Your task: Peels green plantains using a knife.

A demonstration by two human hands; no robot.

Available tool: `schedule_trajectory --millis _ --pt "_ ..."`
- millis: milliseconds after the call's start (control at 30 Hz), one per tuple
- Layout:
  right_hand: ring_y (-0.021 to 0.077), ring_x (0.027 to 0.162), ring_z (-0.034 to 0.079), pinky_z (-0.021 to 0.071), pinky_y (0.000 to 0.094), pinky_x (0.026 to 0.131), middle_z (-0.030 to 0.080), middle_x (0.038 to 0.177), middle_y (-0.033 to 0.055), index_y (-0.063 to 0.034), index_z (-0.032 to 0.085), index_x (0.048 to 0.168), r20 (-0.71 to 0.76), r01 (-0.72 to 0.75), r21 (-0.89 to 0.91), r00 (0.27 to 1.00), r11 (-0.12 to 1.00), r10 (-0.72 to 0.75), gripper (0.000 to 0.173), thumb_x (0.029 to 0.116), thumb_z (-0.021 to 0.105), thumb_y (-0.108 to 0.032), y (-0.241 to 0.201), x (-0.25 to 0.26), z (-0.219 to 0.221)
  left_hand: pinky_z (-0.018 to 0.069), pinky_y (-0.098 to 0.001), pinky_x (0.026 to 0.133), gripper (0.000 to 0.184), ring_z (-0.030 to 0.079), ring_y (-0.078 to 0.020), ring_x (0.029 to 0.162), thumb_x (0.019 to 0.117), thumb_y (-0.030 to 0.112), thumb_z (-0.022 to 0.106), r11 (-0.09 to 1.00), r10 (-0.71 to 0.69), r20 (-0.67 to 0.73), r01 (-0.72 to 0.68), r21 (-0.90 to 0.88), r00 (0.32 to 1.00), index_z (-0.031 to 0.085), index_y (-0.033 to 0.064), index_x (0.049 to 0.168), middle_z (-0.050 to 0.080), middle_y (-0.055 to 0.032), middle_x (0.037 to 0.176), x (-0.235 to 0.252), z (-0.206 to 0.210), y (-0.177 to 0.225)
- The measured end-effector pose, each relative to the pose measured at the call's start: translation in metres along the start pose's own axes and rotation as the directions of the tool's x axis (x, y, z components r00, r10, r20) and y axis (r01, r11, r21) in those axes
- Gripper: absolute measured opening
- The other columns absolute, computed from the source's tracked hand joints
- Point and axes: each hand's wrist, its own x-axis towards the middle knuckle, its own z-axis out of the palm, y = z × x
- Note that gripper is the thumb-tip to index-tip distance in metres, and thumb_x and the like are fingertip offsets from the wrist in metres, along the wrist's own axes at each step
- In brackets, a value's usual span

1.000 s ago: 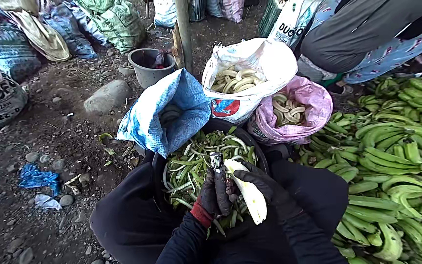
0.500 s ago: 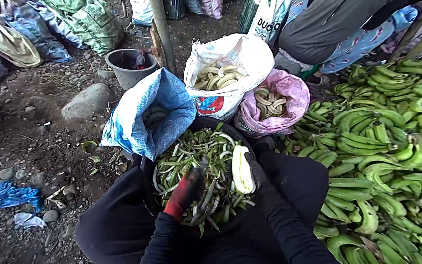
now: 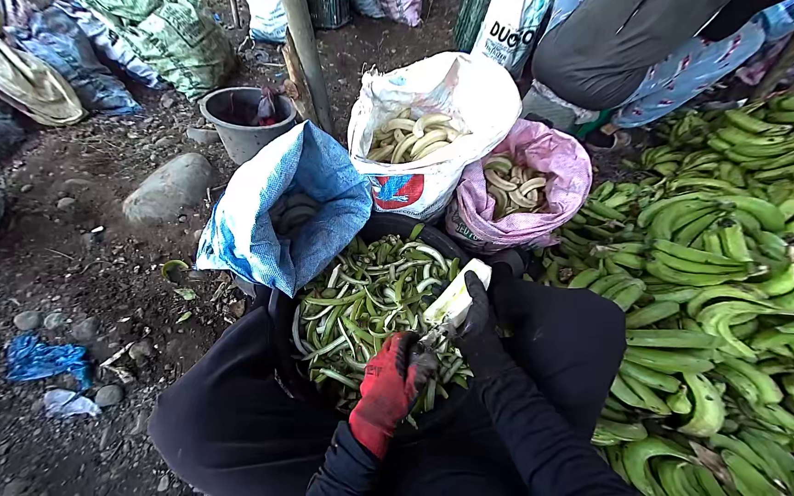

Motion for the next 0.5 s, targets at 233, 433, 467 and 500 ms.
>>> schedule_trajectory --millis 233,433,467,500 --pt "0.0265 0.075 0.069 0.0612 0.0521 0.070 0.064 0.087 0.0108 -0.0087 0.051 0.120 -0.057 0.042 0.060 0.998 0.997 -0.038 0.037 0.1096 0.039 -0.042 0.008 -0.005 0.013 0.0551 -0.0533 0.091 0.045 0.068 -0.0321 0.109 0.0979 0.037 0.055 0.992 -0.052 0.046 0.046 0.122 0.998 0.064 0.0068 0.131 0.067 -0.0170 0.124 0.015 0.013 0.004" --pt "0.0287 0.081 0.072 0.0618 0.0514 0.077 0.069 0.090 0.0138 -0.0043 0.053 0.118 0.006 0.021 0.107 1.000 0.994 -0.022 0.047 0.1104 0.031 -0.046 0.005 -0.016 0.013 0.0517 -0.0527 0.100 0.044 0.065 -0.0305 0.115 0.1024 0.034 0.049 0.969 -0.243 -0.021 0.243 0.041 0.970 0.062 0.0058 0.134 0.066 -0.0168 0.127 0.021 0.007 -0.036" --pt "0.0304 0.082 0.072 0.0616 0.0529 0.078 0.069 0.091 0.0152 -0.0041 0.053 0.118 0.052 0.009 0.131 0.999 0.991 -0.016 0.049 0.1102 0.031 -0.047 0.003 -0.014 0.012 0.0542 -0.0494 0.096 0.047 0.068 -0.0264 0.109 0.1041 0.040 0.045 0.950 -0.310 -0.034 0.309 -0.041 0.950 0.063 0.0068 0.133 0.069 -0.0143 0.120 0.021 0.005 -0.046" --pt "0.0322 0.084 0.073 0.0616 0.0546 0.078 0.070 0.094 0.0165 -0.0057 0.052 0.122 0.099 -0.001 0.142 0.995 0.990 -0.013 0.048 0.1098 0.032 -0.047 0.001 -0.011 0.011 0.0586 -0.0467 0.085 0.051 0.070 -0.0230 0.095 0.1042 0.045 0.042 0.922 -0.364 -0.032 0.356 -0.150 0.931 0.062 0.0074 0.132 0.070 -0.0121 0.110 0.021 0.004 -0.051"
